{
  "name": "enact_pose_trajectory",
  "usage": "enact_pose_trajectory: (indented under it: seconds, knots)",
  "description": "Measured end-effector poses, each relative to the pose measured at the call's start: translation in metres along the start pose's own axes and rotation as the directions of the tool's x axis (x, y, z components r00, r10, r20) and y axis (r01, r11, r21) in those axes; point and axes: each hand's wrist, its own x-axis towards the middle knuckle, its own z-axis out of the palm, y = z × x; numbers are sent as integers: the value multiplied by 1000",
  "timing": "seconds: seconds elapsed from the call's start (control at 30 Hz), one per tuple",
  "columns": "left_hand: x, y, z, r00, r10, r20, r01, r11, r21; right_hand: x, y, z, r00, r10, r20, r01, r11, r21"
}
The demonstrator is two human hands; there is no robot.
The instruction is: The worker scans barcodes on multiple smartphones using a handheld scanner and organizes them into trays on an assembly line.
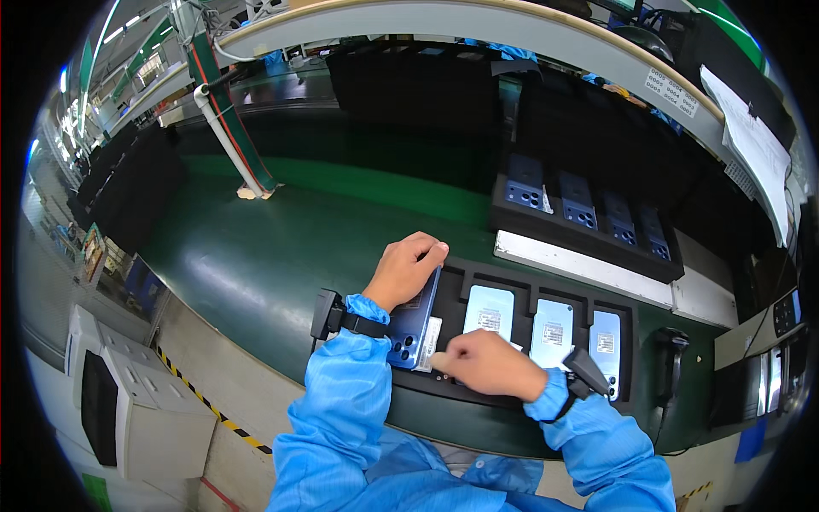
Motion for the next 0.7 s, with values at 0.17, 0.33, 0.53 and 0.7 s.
enact_pose_trajectory:
  seconds: [0.17,0.33,0.53,0.7]
  knots:
    - [-6,0,-8,981,164,101,-190,915,357,-64,57,-32,911,130,-392,-41,973,227]
    - [4,5,2,992,94,85,-95,995,11,-158,118,-56,479,329,-814,-132,943,304]
    - [-45,-1,-21,1000,7,12,-8,1000,28,-220,159,-26,271,457,-847,-254,883,394]
    - [-113,11,-25,982,-181,-47,156,930,-334,-224,155,-20,307,534,-788,-310,839,448]
